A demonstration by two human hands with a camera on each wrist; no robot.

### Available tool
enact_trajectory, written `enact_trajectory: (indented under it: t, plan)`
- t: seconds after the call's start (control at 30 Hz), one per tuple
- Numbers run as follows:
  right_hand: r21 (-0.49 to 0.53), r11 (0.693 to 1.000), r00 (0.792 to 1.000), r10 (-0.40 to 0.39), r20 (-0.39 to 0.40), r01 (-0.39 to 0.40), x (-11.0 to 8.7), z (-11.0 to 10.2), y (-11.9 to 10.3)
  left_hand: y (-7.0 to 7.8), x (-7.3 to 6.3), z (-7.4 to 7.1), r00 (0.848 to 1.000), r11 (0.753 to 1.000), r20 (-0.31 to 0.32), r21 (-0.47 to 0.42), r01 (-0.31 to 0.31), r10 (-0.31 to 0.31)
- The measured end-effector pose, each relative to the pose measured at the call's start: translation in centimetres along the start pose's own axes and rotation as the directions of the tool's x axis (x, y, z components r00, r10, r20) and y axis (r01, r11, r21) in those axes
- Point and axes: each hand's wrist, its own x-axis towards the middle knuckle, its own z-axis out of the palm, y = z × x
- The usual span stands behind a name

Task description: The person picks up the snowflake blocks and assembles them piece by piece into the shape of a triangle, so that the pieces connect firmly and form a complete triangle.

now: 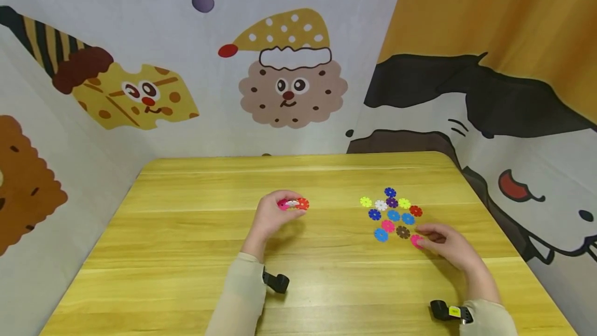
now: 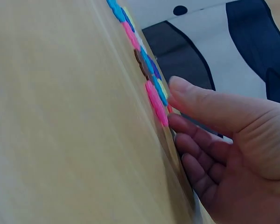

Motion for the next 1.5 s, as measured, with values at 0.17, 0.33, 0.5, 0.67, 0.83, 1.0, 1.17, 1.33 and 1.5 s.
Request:
enact_trajectory:
  t: [0.17, 0.33, 0.5, 0.67, 0.83, 1.0, 1.17, 1.33, 1.5]
  plan:
    - [-0.047, 0.996, 0.997, -0.070, 0.023, 0.071, -0.1, -0.1, 0.4, -0.1, 0.0, 0.1, 1.000, 1.000, -0.003, 0.006, -0.001, 0.001]
    - [-0.080, 0.994, 0.997, -0.068, 0.026, 0.070, -0.1, 0.0, 0.8, -0.1, -0.1, 0.3, 1.000, 1.000, -0.001, -0.001, 0.008, -0.008]
    - [-0.090, 0.993, 0.997, -0.071, 0.014, 0.072, -0.1, 0.2, 1.0, -0.1, -0.1, 0.5, 1.000, 1.000, 0.002, -0.006, 0.012, -0.012]
    - [-0.085, 0.994, 0.998, -0.062, 0.008, 0.062, 0.0, 0.3, 0.9, 0.0, -0.1, 0.5, 1.000, 1.000, 0.007, -0.024, 0.014, -0.014]
    - [-0.027, 0.999, 0.999, -0.046, -0.022, 0.045, 0.2, 0.4, 0.8, 0.1, -0.2, 0.6, 1.000, 0.999, 0.016, -0.039, 0.013, -0.012]
    - [-0.066, 0.997, 0.996, -0.034, -0.087, 0.029, 0.2, 0.6, 0.1, 0.0, -0.2, 0.6, 1.000, 0.999, 0.009, -0.041, 0.018, -0.017]
    - [-0.088, 0.995, 0.990, -0.055, -0.130, 0.044, 1.0, 1.7, -1.8, 0.0, -0.1, 0.6, 1.000, 0.999, 0.004, -0.050, 0.014, -0.014]
    - [-0.012, 0.994, 0.982, -0.111, -0.150, 0.111, 2.5, 3.6, -4.5, 0.1, -0.1, 0.8, 1.000, 0.998, 0.010, -0.055, 0.010, -0.009]
    - [0.076, 0.986, 0.979, -0.135, -0.152, 0.147, 4.0, 6.0, -7.6, 0.1, -0.2, 1.2, 1.000, 0.998, 0.018, -0.058, 0.008, -0.007]
